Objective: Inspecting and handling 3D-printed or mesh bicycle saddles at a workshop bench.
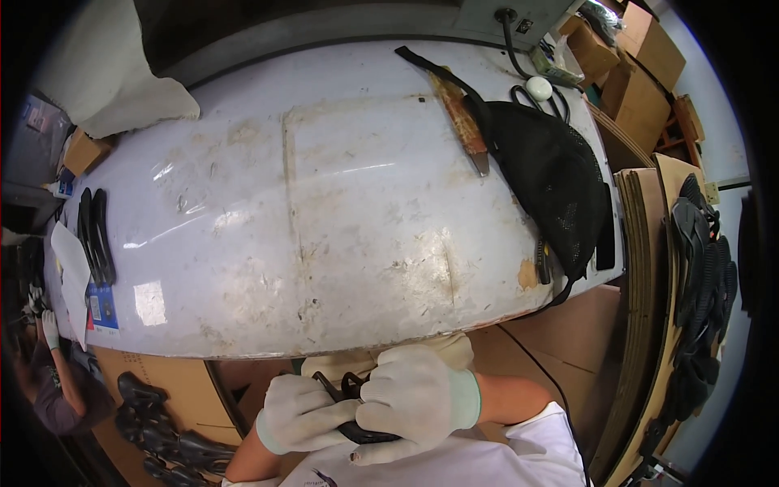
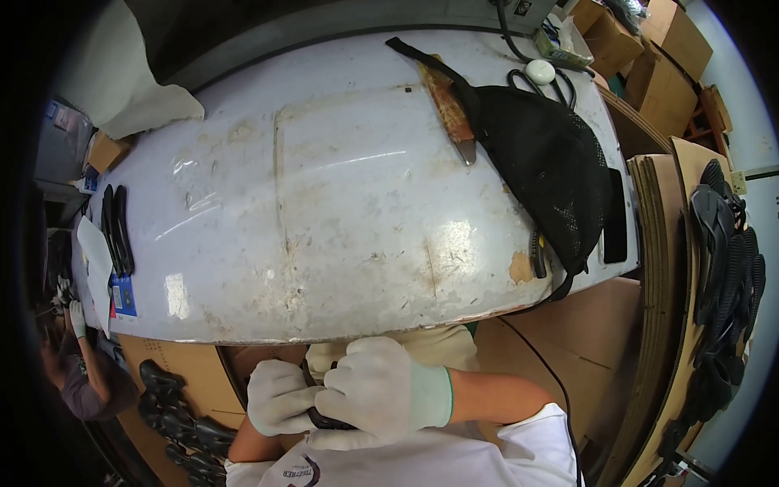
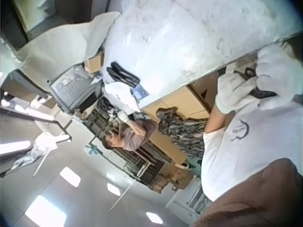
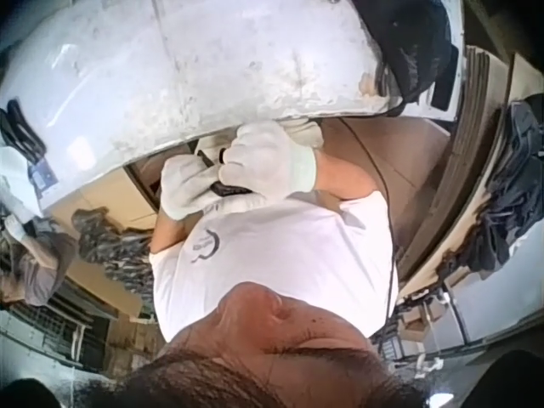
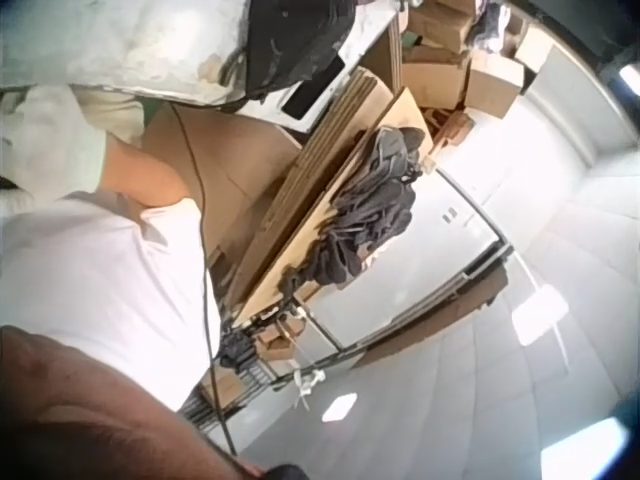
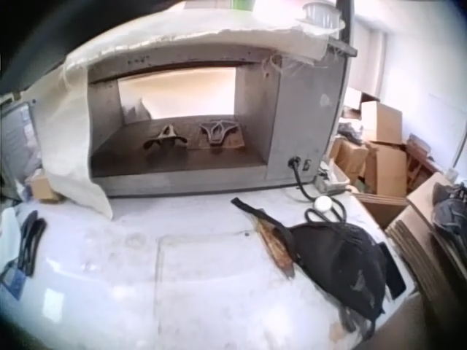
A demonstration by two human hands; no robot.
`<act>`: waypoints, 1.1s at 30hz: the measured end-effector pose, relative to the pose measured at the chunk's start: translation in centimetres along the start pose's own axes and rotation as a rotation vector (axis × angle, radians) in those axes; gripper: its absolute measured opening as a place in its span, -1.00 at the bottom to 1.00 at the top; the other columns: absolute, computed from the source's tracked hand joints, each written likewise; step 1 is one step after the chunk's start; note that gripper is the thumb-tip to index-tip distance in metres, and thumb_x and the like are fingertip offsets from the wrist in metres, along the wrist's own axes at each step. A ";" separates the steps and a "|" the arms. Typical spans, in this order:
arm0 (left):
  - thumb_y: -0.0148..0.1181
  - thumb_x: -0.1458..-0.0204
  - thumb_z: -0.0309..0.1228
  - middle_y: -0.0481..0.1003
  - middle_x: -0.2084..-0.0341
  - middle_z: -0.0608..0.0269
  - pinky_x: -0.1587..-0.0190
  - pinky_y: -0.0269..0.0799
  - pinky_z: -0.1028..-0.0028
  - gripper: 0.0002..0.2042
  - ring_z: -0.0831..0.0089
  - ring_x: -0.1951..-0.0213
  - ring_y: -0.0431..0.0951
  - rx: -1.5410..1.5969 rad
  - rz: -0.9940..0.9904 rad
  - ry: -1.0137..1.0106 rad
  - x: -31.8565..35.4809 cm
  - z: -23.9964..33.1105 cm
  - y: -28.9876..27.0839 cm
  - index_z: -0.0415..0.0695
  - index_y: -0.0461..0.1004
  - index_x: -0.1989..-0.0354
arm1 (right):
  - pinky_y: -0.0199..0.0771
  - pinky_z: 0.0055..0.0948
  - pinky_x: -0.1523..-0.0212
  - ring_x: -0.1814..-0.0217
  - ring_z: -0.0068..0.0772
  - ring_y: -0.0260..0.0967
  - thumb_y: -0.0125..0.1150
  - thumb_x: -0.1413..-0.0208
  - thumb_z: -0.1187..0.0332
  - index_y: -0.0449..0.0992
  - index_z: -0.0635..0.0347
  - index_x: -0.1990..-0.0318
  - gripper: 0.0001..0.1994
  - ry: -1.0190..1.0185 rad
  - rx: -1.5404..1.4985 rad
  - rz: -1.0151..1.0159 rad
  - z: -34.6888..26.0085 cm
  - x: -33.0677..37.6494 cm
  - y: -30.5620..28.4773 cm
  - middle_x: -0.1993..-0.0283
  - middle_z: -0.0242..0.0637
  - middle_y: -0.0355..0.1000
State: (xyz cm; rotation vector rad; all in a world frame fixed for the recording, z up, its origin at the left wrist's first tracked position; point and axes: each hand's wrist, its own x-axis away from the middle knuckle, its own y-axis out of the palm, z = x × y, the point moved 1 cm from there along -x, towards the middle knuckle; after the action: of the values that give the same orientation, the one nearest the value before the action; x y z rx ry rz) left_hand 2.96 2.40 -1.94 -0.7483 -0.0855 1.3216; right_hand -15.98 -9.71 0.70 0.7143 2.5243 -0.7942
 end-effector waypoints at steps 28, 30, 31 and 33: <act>0.39 0.11 -0.38 0.18 0.72 0.55 0.66 0.11 0.55 -0.53 0.61 0.72 0.24 -0.544 -0.020 -0.033 -2.3 4.4 -2.7 -0.13 0.62 -0.07 | 0.09 -0.32 0.64 0.68 -0.31 0.11 0.51 0.04 0.22 0.37 0.07 0.70 -0.60 0.046 -0.066 0.023 1.4 1.3 1.8 0.67 -0.37 0.19; 0.45 0.07 -0.34 0.51 0.54 0.35 0.57 0.34 0.40 -0.56 0.37 0.52 0.55 -0.539 0.003 0.113 -2.7 5.3 -5.0 -0.24 0.49 0.03 | 0.07 -0.34 0.64 0.68 -0.31 0.11 0.51 0.01 0.21 0.35 0.10 0.71 -0.56 -0.032 -0.051 -0.017 1.3 0.5 0.5 0.68 -0.37 0.14; 0.48 0.04 -0.11 0.55 0.41 0.18 0.38 0.45 0.31 -0.50 0.28 0.41 0.58 -0.607 0.027 -0.004 -1.1 6.5 -6.4 -0.28 0.50 0.13 | 0.07 -0.34 0.64 0.68 -0.31 0.11 0.51 0.01 0.21 0.35 0.10 0.71 -0.56 -0.037 -0.056 -0.014 1.5 0.5 -0.3 0.68 -0.37 0.14; 0.17 -0.19 0.26 0.55 0.14 -0.13 0.04 0.48 0.14 -0.21 0.11 0.20 0.60 -0.677 0.698 -0.596 1.6 7.8 -6.7 -0.43 0.43 -0.08 | 0.15 -0.34 0.64 0.71 -0.30 0.12 0.51 0.03 0.29 0.42 0.26 0.63 -0.63 -0.088 -0.174 -0.008 2.1 0.4 -1.8 0.69 -0.37 0.13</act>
State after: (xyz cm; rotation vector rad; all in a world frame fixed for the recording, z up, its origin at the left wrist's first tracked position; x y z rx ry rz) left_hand 5.48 6.92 7.07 -0.9628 -0.8441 2.2030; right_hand -16.84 -12.18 -0.37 0.5983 2.4810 -0.5866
